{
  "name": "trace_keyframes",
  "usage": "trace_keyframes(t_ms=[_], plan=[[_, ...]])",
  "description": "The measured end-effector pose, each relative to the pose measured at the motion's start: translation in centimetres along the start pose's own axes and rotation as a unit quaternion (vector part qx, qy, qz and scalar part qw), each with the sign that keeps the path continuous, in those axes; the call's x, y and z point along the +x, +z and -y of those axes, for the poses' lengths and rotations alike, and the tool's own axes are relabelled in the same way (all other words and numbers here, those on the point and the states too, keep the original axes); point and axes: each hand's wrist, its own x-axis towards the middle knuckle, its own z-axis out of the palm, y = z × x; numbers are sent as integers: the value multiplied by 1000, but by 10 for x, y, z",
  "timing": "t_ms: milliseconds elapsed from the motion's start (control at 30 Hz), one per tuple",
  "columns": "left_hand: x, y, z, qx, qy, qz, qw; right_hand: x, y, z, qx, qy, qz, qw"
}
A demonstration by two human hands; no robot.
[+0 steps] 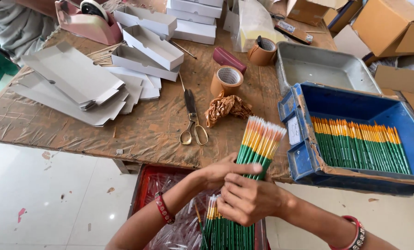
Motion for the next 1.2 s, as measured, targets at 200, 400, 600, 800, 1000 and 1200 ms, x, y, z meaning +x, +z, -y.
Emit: trace_keyframes(t_ms=[200, 400, 600, 800, 1000, 1200], plan=[[8, -47, -23, 110, 73, -50, 990, 21, -87, -59, 226, 324, -297, 869], [10, -68, 3, 225, 156, -254, 928, -63, 55, -83, 335, 519, -419, 666], [2, -59, -4, 256, 182, -300, 901, -46, 27, -91, 375, 527, -370, 667], [-2, -59, 3, 215, 174, -305, 911, -42, 24, -78, 378, 503, -439, 641], [4, -59, -5, 229, 194, -295, 907, -25, 42, -69, 349, 544, -280, 710], [-7, -53, -8, 258, 155, -293, 907, -5, -9, -111, 165, 305, -42, 937]])
